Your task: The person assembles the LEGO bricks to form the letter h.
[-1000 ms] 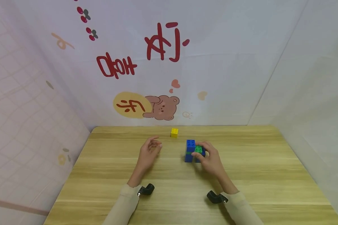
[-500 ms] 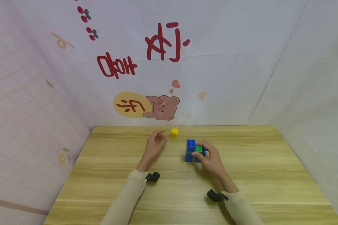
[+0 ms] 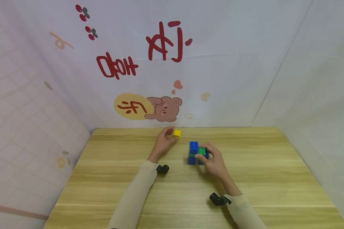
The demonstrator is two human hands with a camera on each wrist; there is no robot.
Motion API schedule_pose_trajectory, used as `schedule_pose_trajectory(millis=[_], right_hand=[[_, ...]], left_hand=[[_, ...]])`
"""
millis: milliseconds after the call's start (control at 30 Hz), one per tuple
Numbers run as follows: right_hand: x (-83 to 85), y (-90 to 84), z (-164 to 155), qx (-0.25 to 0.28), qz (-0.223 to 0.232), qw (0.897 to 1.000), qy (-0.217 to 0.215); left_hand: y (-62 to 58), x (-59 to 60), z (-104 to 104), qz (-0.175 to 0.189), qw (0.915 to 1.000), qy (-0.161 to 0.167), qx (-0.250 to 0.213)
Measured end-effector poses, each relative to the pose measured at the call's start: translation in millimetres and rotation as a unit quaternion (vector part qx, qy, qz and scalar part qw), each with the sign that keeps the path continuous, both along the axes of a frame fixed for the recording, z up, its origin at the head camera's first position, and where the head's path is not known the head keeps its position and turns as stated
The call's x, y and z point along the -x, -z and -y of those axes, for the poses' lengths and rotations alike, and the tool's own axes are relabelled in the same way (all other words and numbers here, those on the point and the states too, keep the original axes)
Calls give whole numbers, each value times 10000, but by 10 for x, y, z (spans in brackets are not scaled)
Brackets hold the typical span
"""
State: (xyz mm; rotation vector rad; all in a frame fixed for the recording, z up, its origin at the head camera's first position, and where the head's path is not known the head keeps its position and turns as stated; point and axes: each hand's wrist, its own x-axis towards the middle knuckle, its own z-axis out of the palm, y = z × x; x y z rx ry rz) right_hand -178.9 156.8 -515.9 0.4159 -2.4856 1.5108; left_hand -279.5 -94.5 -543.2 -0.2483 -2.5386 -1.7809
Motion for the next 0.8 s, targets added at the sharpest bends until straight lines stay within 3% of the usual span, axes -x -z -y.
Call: schedule_pose_trajectory(millis=[233,467,800], right_hand=[[-138,-289,51,36,52,9999,-123],[-137,-295,40,95,18,9999,-137],[-86,-208,32,134,6,9999,-91]], left_hand=[[24,44,-43,147,9995,24,273],[36,43,-77,49,9999,22,109],[48,-6,-55,119,9996,-141,221]])
